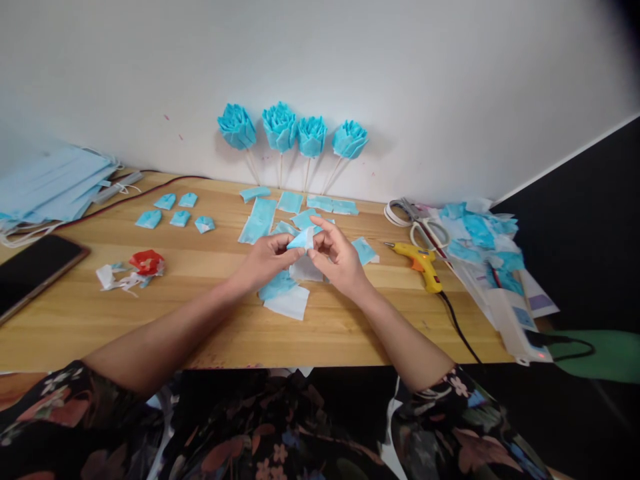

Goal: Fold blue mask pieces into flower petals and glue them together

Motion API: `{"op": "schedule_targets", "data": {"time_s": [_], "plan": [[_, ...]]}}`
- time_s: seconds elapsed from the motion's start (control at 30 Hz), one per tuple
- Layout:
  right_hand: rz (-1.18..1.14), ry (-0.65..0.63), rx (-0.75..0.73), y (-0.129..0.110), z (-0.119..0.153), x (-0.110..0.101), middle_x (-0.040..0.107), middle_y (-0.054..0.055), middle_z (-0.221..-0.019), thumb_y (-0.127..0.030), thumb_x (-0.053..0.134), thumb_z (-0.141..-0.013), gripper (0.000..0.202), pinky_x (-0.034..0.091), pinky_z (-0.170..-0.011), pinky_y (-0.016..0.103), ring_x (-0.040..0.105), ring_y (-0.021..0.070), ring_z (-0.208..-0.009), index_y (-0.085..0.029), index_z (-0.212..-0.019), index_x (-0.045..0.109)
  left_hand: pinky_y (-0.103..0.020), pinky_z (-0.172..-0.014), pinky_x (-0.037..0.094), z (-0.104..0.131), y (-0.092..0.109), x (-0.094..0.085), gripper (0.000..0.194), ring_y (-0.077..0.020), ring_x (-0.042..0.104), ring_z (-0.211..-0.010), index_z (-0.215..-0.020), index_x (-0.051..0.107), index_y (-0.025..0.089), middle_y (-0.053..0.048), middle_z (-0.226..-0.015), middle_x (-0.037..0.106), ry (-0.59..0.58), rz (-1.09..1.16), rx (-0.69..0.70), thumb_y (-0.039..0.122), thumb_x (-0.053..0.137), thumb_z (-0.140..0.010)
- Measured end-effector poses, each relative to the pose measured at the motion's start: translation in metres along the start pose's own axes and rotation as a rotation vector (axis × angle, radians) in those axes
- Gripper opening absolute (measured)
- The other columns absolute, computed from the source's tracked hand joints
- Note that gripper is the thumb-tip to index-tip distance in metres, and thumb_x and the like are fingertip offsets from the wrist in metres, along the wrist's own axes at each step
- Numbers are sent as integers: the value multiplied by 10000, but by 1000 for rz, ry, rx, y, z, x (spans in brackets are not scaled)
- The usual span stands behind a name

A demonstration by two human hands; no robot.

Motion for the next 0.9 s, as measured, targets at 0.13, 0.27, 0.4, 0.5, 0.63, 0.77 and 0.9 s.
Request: {"op": "schedule_targets", "data": {"time_s": [0.13,0.27,0.4,0.5,0.63,0.77,0.9], "plan": [[-2,30,-22,3,-1,-3,536,-39,-799,-184,583,-879,573,501,-711,285,553,121,-737,-294,-1431,479,-245,-541,379,0,0,1,302,-106,473,-569,-744,573,183,33,-619,517,-39,42,-21,467,645,-815],[-1,46,-10,4,-1,-4,520,-40,-788,-172,584,-876,612,479,-665,276,542,127,-733,-294,-1460,447,-247,-561,387,0,3,2,300,-107,480,-591,-825,612,177,33,-654,533,-37,69,-10,469,677,-797],[-1,22,5,0,0,0,533,-30,-800,-166,581,-882,613,504,-727,303,553,136,-752,-297,-1467,448,-240,-549,349,0,4,2,305,-89,429,-571,-803,611,172,48,-639,510,-6,74,10,455,714,-759],[-29,-8,14,-2,0,0,571,-19,-833,-217,602,-896,580,517,-784,323,577,141,-781,-291,-1455,469,-237,-541,341,-1,-1,1,294,-85,416,-561,-739,576,174,48,-622,499,16,101,-6,435,710,-749],[-88,16,85,0,-1,-9,643,9,-886,-419,603,-932,457,528,-804,334,615,160,-831,-262,-1360,568,-236,-537,341,-1,-5,0,273,-88,420,-553,-722,558,177,45,-601,493,1,98,-35,414,687,-765],[-115,34,217,4,-2,-14,701,28,-935,-567,601,-909,403,541,-837,334,650,172,-869,-240,-1119,705,-231,-522,314,2,-2,2,274,-83,402,-546,-706,543,176,48,-595,471,-35,41,-53,407,671,-777],[-117,22,232,2,-4,-11,703,22,-898,-551,655,-868,360,518,-773,298,626,156,-812,-218,-981,729,-232,-514,298,3,2,5,273,-79,389,-539,-685,533,178,53,-593,456,-57,-16,-30,402,651,-786]]}}
Point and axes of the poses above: each hand's wrist, its own z-axis away from the middle knuckle, its own x-axis out of the palm, y = z × x, the point moved 5 cm from there along -z, towards the middle knuckle
